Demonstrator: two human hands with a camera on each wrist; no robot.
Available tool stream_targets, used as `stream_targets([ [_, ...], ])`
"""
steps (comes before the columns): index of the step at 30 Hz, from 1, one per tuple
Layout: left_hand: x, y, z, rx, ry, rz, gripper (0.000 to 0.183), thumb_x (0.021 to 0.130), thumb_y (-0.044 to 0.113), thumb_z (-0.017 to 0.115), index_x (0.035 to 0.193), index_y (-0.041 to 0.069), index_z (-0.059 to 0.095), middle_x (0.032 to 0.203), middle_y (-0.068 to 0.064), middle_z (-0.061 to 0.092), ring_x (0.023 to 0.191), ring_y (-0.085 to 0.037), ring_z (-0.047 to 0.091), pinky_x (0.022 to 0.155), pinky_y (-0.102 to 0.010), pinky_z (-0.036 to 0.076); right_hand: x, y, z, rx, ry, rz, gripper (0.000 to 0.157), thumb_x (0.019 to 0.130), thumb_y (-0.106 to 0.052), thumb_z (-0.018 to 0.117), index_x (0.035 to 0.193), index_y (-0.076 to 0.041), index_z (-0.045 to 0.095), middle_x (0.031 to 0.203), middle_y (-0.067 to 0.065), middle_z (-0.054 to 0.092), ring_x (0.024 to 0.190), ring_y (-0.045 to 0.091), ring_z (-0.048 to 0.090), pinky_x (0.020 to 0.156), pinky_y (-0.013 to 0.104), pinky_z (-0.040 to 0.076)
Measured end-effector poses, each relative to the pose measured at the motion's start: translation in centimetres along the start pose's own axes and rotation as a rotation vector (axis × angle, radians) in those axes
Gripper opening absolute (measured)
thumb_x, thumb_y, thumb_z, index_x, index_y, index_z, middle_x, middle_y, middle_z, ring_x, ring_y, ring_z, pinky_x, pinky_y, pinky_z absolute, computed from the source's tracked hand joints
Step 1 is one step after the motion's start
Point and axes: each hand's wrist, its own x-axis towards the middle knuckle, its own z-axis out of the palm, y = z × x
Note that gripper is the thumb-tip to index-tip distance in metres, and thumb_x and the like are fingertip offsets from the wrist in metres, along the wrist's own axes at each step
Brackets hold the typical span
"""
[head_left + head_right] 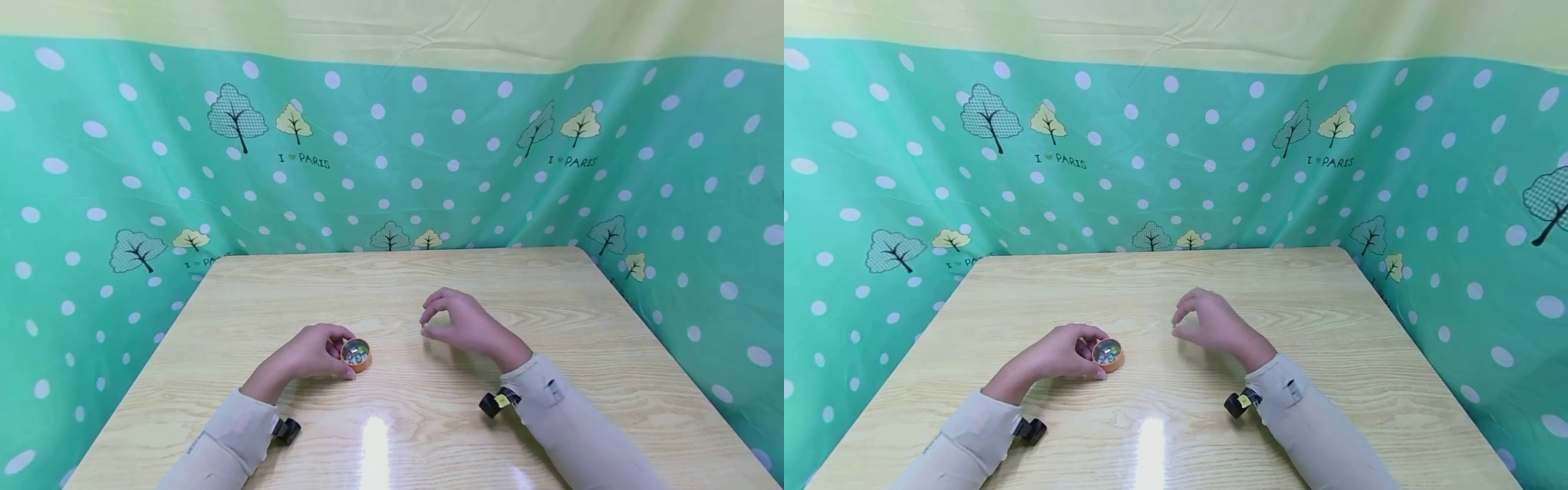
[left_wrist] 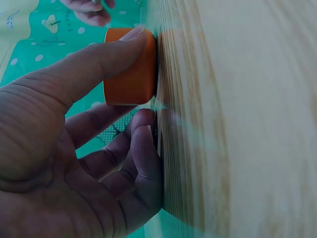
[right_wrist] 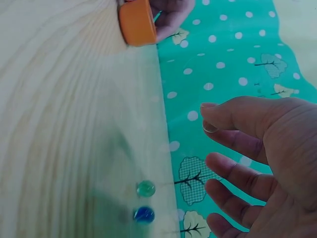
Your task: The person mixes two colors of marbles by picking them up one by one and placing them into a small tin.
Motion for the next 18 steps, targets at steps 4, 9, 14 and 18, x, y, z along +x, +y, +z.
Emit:
stream_targets([
  [4,-0.1,0.0,-0.1,0.005,0.001,0.003,0.061,0.066,0.026,0.100,0.120,0.017,0.072,0.095,-0.002,0.066,0.083,-0.018,0.059,0.072,-0.032,0.053,0.6,-0.7,0.2,0.017,0.001,-0.018,0.008,0.087,-0.028,0.084,0.090,-0.030,0.077,0.125,-0.002,0.065,0.123,0.023,0.059,0.109,0.048,0.046],
  [9,-0.1,-0.2,-0.3,0.015,0.002,0.002,0.063,0.066,0.028,0.100,0.121,0.016,0.071,0.094,-0.001,0.067,0.082,-0.017,0.060,0.071,-0.029,0.052,1.4,-1.6,0.9,0.027,-0.006,-0.030,0.008,0.086,-0.028,0.085,0.090,-0.030,0.078,0.124,-0.003,0.065,0.121,0.022,0.059,0.109,0.047,0.046],
  [14,0.0,-0.2,-0.3,0.016,0.003,0.006,0.065,0.066,0.028,0.100,0.122,0.014,0.071,0.092,-0.002,0.067,0.081,-0.015,0.060,0.071,-0.028,0.052,2.1,-2.5,1.5,0.040,-0.015,-0.033,0.008,0.086,-0.027,0.085,0.090,-0.029,0.078,0.123,-0.004,0.065,0.120,0.021,0.059,0.109,0.046,0.046],
  [18,0.1,-0.2,-0.2,0.016,0.000,0.001,0.061,0.066,0.030,0.100,0.119,0.018,0.072,0.094,-0.001,0.066,0.082,-0.017,0.060,0.073,-0.031,0.052,2.5,-3.3,1.8,0.041,-0.018,-0.044,0.008,0.086,-0.026,0.085,0.091,-0.026,0.079,0.121,-0.006,0.065,0.119,0.020,0.059,0.109,0.046,0.046],
])
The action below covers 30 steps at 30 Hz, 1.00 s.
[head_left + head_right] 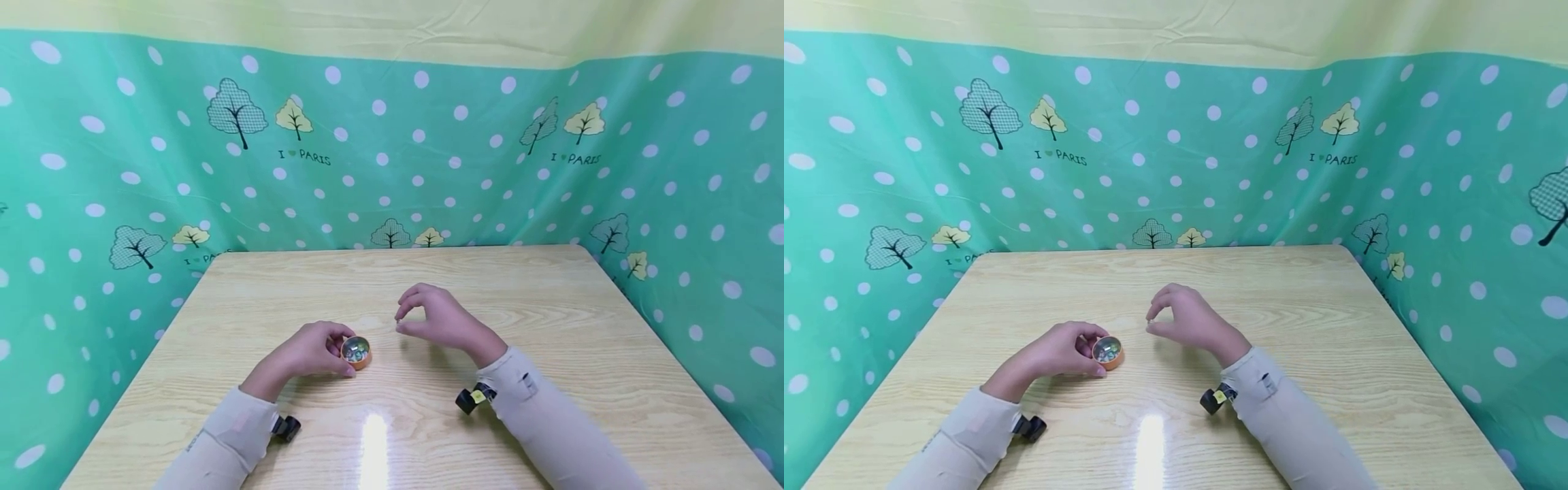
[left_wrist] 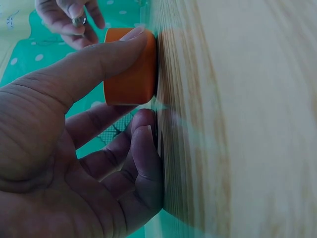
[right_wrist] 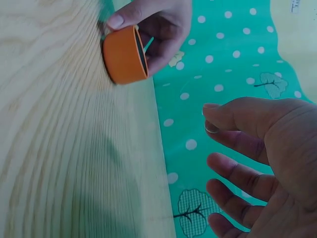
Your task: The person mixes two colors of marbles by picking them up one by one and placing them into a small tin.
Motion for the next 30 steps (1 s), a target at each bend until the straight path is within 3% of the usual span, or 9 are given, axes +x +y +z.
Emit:
stream_targets([
  [5,0.3,0.0,0.0,0.003,-0.007,-0.001,0.057,0.066,0.032,0.100,0.116,0.020,0.073,0.097,-0.001,0.065,0.084,-0.019,0.058,0.074,-0.034,0.051,0.5,-0.8,0.5,0.012,-0.020,-0.009,0.009,0.087,-0.026,0.084,0.095,-0.022,0.080,0.122,-0.006,0.064,0.119,0.020,0.060,0.109,0.046,0.045],
  [19,0.1,0.1,-0.1,0.010,-0.020,-0.008,0.058,0.067,0.033,0.099,0.116,0.019,0.072,0.096,-0.002,0.064,0.083,-0.019,0.058,0.074,-0.034,0.050,2.0,-2.3,2.4,0.025,-0.050,-0.057,0.008,0.088,-0.029,0.083,0.094,-0.027,0.079,0.121,-0.007,0.065,0.117,0.016,0.061,0.107,0.041,0.047],
  [30,0.4,-0.1,-0.1,0.002,-0.019,0.008,0.059,0.067,0.034,0.099,0.116,0.018,0.072,0.096,-0.001,0.065,0.083,-0.017,0.060,0.074,-0.033,0.052,2.2,-2.6,3.7,0.058,-0.069,-0.048,0.009,0.088,-0.029,0.083,0.095,-0.028,0.079,0.120,-0.009,0.064,0.116,0.015,0.061,0.104,0.040,0.049],
])
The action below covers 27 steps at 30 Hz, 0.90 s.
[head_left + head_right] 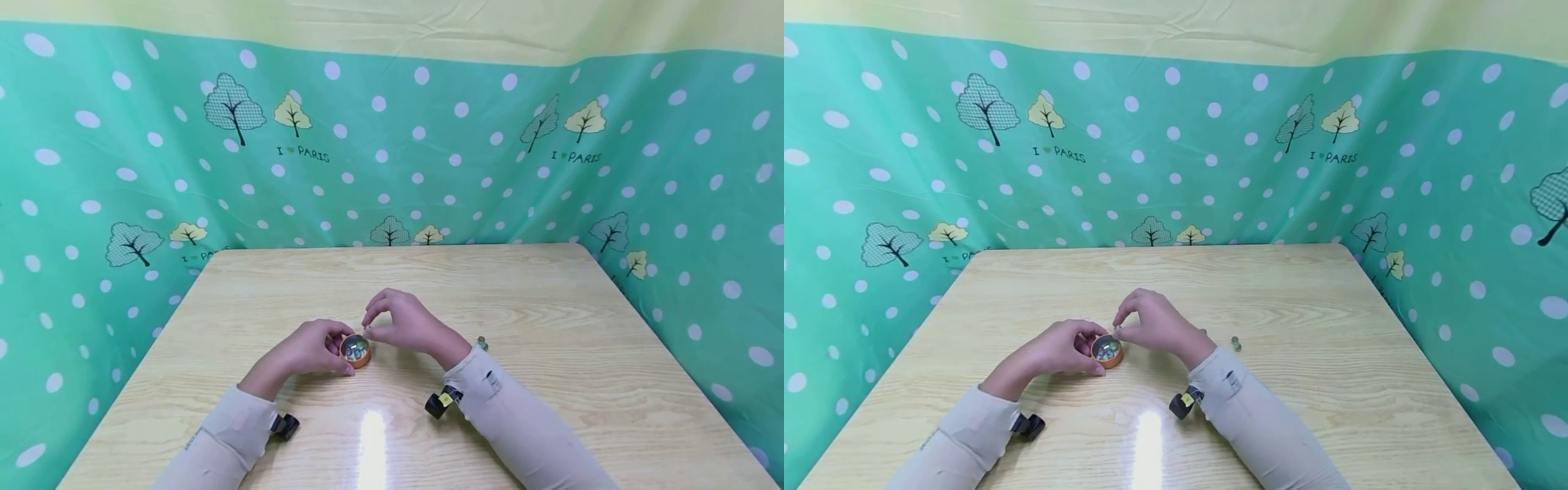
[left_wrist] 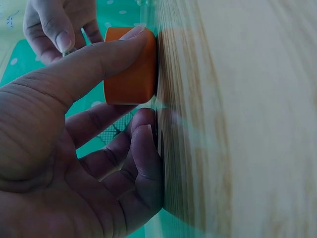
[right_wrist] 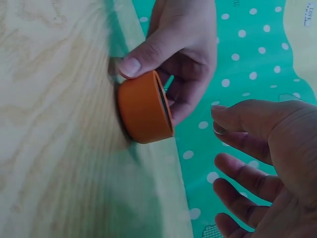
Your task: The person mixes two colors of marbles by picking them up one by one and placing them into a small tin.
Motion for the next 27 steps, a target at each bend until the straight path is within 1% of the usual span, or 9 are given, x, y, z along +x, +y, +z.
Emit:
stream_targets([
  [7,0.0,0.1,0.0,-0.006,-0.013,0.013,0.057,0.068,0.035,0.098,0.117,0.021,0.073,0.097,-0.001,0.066,0.083,-0.018,0.059,0.073,-0.033,0.052,0.0,0.0,0.9,0.004,-0.011,-0.003,0.009,0.088,-0.030,0.083,0.094,-0.029,0.078,0.122,-0.009,0.063,0.117,0.014,0.059,0.104,0.040,0.049],
  [9,0.1,0.1,0.0,0.000,-0.009,0.006,0.057,0.068,0.035,0.099,0.117,0.022,0.073,0.096,-0.001,0.065,0.083,-0.018,0.059,0.074,-0.033,0.051,0.1,-0.1,1.1,0.003,-0.011,-0.007,0.009,0.088,-0.030,0.083,0.095,-0.029,0.078,0.122,-0.009,0.063,0.117,0.015,0.059,0.105,0.040,0.048],
  [13,0.1,0.0,-0.1,0.006,-0.014,-0.003,0.058,0.068,0.035,0.098,0.118,0.020,0.072,0.094,-0.001,0.064,0.082,-0.018,0.059,0.073,-0.033,0.050,0.2,-0.4,1.6,-0.020,-0.021,-0.019,0.007,0.090,-0.029,0.082,0.096,-0.029,0.078,0.123,-0.009,0.063,0.117,0.015,0.059,0.105,0.040,0.049],
  [16,0.1,-0.1,0.1,-0.001,-0.022,0.006,0.058,0.069,0.034,0.098,0.119,0.019,0.071,0.093,-0.002,0.064,0.081,-0.018,0.059,0.072,-0.033,0.051,0.2,-0.5,1.8,-0.041,-0.027,-0.024,0.007,0.090,-0.028,0.081,0.097,-0.028,0.079,0.124,-0.009,0.063,0.117,0.015,0.059,0.104,0.039,0.049],
  [18,0.1,-0.2,0.2,-0.005,-0.022,0.014,0.058,0.069,0.033,0.098,0.118,0.019,0.071,0.092,-0.002,0.064,0.080,-0.018,0.059,0.071,-0.032,0.051,0.1,-0.5,1.9,-0.045,-0.028,-0.024,0.007,0.090,-0.028,0.081,0.097,-0.028,0.079,0.123,-0.008,0.063,0.117,0.015,0.059,0.104,0.038,0.049],
  [27,0.0,-0.1,-0.1,0.002,-0.020,0.001,0.059,0.069,0.033,0.098,0.119,0.019,0.071,0.091,-0.001,0.064,0.079,-0.017,0.059,0.071,-0.032,0.050,0.2,-0.7,2.2,-0.047,-0.042,-0.031,0.008,0.090,-0.028,0.082,0.097,-0.029,0.079,0.124,-0.008,0.063,0.118,0.015,0.059,0.106,0.039,0.048],
])
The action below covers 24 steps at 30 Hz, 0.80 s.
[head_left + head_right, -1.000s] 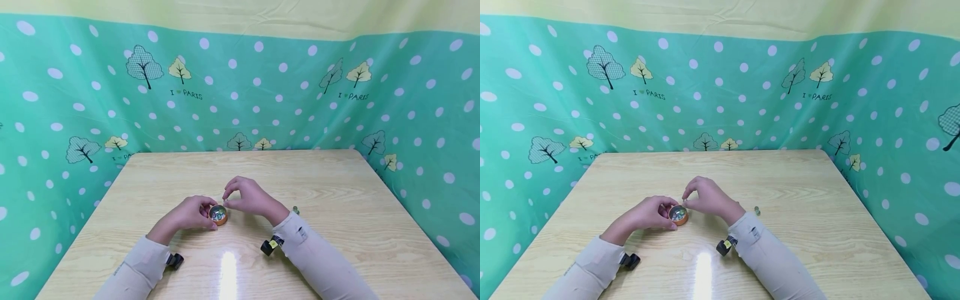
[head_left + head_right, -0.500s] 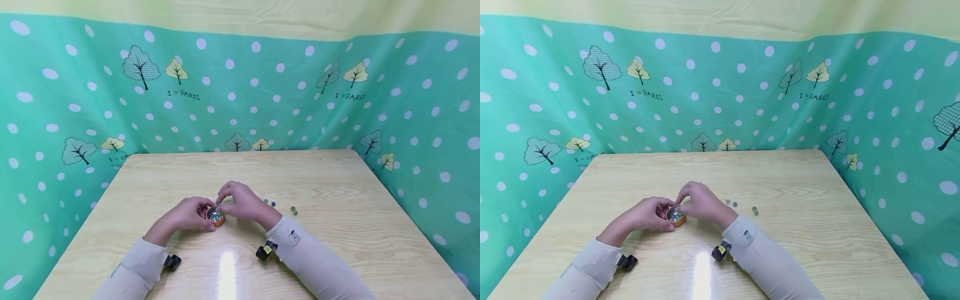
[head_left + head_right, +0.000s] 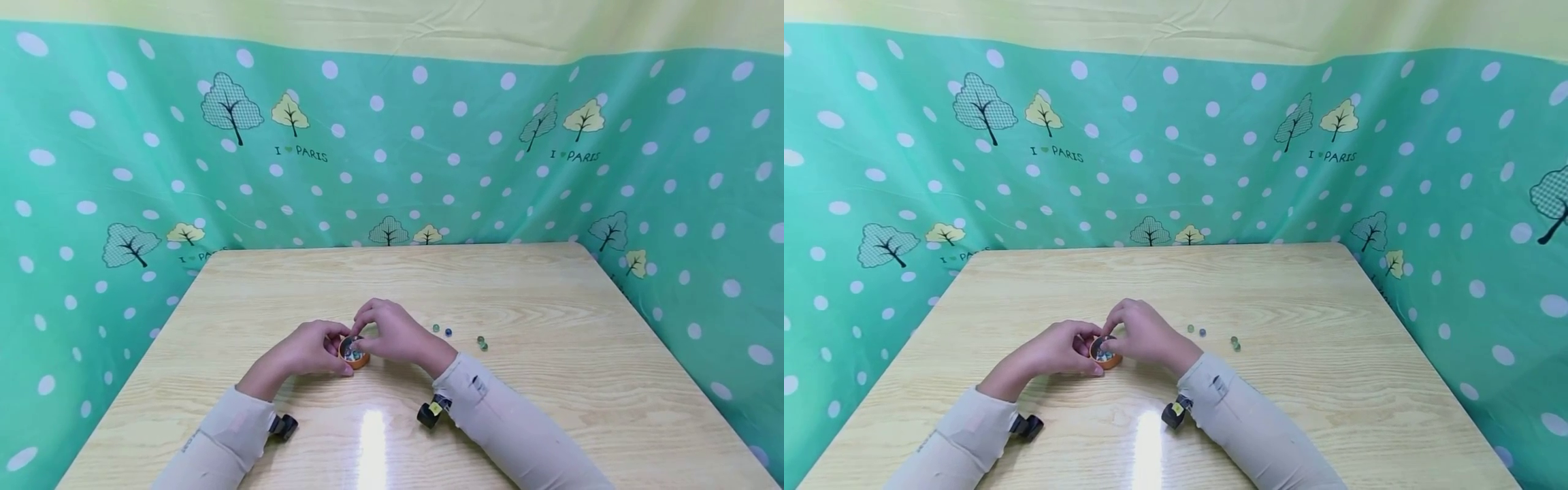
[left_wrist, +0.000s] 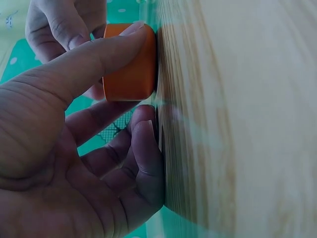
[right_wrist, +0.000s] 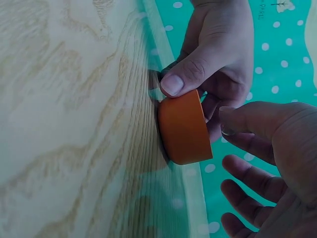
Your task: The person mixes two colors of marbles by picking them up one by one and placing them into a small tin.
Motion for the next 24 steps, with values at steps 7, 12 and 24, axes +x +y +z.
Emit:
stream_targets([
  [7,-0.10,0.06,0.13,-0.026,-0.008,-0.011,0.057,0.070,0.031,0.098,0.119,0.018,0.071,0.091,-0.003,0.064,0.080,-0.018,0.058,0.072,-0.033,0.050,-0.01,0.10,0.10,0.000,-0.006,-0.001,0.009,0.089,-0.029,0.083,0.097,-0.028,0.079,0.123,-0.007,0.064,0.118,0.015,0.059,0.105,0.039,0.048],
  [12,-0.15,0.11,0.14,-0.021,-0.001,-0.008,0.057,0.070,0.031,0.098,0.119,0.019,0.071,0.091,-0.003,0.064,0.079,-0.018,0.058,0.070,-0.033,0.050,-0.04,0.05,0.06,0.000,-0.002,-0.004,0.009,0.089,-0.029,0.083,0.097,-0.028,0.079,0.124,-0.008,0.064,0.118,0.016,0.059,0.105,0.039,0.048],
  [24,-0.16,0.33,-0.05,-0.020,-0.003,-0.011,0.057,0.070,0.031,0.098,0.119,0.019,0.071,0.091,-0.003,0.064,0.079,-0.019,0.058,0.071,-0.034,0.049,-0.03,0.03,0.12,0.009,-0.009,0.006,0.010,0.088,-0.031,0.084,0.095,-0.031,0.078,0.121,-0.009,0.063,0.117,0.015,0.059,0.104,0.039,0.047],
])
